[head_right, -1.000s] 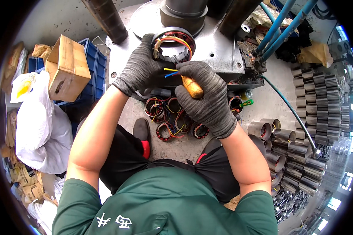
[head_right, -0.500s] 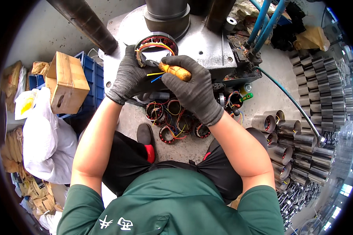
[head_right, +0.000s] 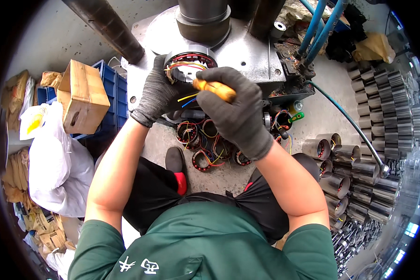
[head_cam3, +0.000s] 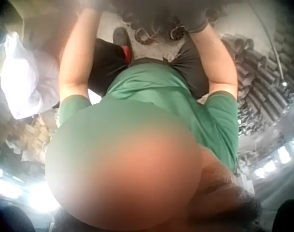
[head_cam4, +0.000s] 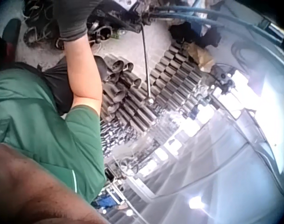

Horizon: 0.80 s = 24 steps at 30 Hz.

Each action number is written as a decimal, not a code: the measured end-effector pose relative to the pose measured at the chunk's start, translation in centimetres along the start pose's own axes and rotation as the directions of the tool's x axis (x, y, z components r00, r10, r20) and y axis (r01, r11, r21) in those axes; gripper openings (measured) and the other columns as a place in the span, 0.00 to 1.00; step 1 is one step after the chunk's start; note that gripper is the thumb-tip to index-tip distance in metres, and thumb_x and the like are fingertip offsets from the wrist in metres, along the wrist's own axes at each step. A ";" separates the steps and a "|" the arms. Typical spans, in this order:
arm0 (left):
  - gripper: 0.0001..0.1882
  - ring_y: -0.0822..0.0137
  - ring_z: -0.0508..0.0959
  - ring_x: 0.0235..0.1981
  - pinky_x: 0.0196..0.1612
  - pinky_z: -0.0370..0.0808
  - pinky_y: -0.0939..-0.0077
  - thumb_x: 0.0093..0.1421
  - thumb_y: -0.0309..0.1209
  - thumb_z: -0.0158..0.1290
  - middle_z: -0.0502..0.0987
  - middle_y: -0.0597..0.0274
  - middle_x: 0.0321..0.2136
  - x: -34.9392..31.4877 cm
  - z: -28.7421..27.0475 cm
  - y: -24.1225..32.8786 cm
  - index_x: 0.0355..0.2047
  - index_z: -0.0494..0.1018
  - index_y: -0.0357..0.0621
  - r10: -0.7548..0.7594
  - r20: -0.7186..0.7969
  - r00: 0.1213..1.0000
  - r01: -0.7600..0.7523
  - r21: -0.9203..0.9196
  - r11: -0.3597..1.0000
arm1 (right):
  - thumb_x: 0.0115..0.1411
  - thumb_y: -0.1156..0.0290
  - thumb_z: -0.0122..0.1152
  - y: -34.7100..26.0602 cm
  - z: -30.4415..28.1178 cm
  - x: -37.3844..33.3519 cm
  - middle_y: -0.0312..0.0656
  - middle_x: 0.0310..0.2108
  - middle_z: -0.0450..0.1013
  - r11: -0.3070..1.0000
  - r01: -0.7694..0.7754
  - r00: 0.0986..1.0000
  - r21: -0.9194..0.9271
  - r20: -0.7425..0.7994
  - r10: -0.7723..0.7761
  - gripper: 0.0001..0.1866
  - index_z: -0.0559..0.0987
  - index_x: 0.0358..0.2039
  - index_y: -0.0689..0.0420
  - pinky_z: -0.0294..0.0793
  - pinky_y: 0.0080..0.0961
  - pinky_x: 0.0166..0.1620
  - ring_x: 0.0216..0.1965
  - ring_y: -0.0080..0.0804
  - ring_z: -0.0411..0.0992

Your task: The person assembles a motor component using an industrial press, placing a wired stator into a metal casing and then using a tool to adjust the internal wiring before completing the press cycle.

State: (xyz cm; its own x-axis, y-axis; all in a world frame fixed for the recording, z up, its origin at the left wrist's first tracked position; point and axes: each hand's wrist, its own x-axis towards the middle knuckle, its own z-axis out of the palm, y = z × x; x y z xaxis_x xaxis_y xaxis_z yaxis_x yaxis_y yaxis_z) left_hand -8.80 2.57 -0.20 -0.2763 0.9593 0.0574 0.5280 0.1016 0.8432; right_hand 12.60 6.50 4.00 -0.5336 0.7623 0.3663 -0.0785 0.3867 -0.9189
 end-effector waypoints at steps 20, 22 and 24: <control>0.49 0.68 0.80 0.45 0.52 0.80 0.72 0.46 0.36 0.79 0.78 0.57 0.46 1.1 0.1 -0.8 0.60 0.59 0.35 0.028 0.000 1.000 -0.028 -0.173 0.985 | 0.60 0.72 0.69 4.4 1.8 -0.3 0.44 0.37 0.82 0.997 0.057 0.998 -0.059 -0.006 -0.057 0.17 0.82 0.48 0.63 0.82 0.28 0.41 0.34 0.27 0.80; 0.51 0.68 0.80 0.48 0.55 0.78 0.69 0.46 0.37 0.79 0.79 0.56 0.47 1.2 -0.5 -1.5 0.60 0.55 0.36 0.053 0.044 0.998 -0.048 -0.104 0.993 | 0.59 0.72 0.69 4.3 2.2 0.4 0.44 0.36 0.83 0.987 0.107 0.994 -0.122 -0.013 -0.110 0.17 0.82 0.47 0.63 0.83 0.29 0.40 0.33 0.28 0.80; 0.51 0.67 0.80 0.51 0.58 0.77 0.67 0.48 0.38 0.78 0.79 0.55 0.48 1.0 -0.6 -1.4 0.61 0.54 0.36 0.026 0.034 0.999 -0.023 -0.073 0.997 | 0.58 0.74 0.68 1.8 1.3 0.5 0.45 0.38 0.83 0.992 0.091 0.996 -0.090 -0.017 -0.093 0.16 0.82 0.47 0.64 0.83 0.29 0.42 0.35 0.30 0.81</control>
State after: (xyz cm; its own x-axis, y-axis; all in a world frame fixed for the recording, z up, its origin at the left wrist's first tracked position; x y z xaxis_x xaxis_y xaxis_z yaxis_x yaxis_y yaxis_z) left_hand -10.29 3.28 -1.05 -0.2353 0.9700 0.0608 0.4745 0.0600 0.8782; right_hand 11.14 6.93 2.29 -0.5097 0.7317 0.4525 -0.0510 0.4994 -0.8649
